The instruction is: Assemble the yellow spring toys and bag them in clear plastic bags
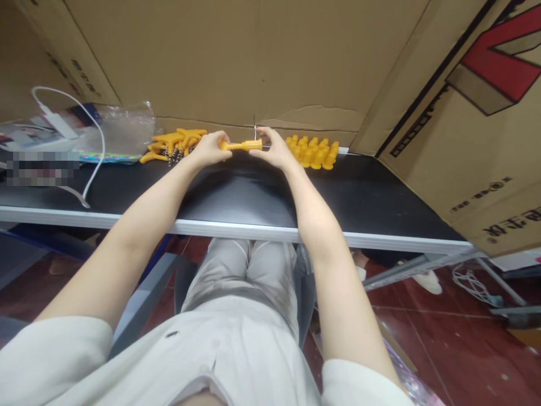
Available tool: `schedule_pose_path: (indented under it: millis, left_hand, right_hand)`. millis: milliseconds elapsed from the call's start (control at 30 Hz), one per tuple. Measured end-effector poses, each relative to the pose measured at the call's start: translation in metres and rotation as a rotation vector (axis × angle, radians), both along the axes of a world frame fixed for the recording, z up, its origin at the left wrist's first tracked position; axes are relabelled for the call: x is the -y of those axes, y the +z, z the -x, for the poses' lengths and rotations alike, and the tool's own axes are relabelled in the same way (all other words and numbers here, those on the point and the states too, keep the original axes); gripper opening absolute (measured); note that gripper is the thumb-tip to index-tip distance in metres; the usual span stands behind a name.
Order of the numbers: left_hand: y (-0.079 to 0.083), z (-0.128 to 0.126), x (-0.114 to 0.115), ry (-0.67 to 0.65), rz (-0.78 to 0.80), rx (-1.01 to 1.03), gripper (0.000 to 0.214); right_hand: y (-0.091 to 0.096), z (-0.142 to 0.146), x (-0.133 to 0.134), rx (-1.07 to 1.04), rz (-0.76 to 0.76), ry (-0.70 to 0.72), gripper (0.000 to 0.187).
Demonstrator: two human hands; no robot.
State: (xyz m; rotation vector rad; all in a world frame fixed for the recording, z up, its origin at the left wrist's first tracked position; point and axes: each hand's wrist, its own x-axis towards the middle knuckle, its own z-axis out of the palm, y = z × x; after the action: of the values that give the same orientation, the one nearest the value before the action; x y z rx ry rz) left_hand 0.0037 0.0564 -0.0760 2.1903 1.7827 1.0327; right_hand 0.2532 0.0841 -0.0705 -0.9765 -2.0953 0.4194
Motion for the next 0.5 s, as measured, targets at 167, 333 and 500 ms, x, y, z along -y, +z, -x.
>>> schedule_pose_path:
  millis: [167, 333, 500]
  left_hand:
    - [0.0032, -0.0036, 0.0021, -0.019, 0.012, 0.009, 0.032]
    - [0.0022, -0.0054, 0.0038, -0.022, -0.025, -0.045, 0.037]
    - [-0.0012, -0.0072, 0.0037, 0.001, -0.093, -0.113, 0.047]
  right_hand:
    - [-0.0012, 0.0056, 0.0006, 0.396, -0.35, -0.098, 0.037]
    - [0.0011, 0.0069, 0.0028, 0.486, -0.433, -0.123, 0.028]
    - [0.0035, 0.0051, 0.0042, 0.549, -0.375, -0.141, 0.032]
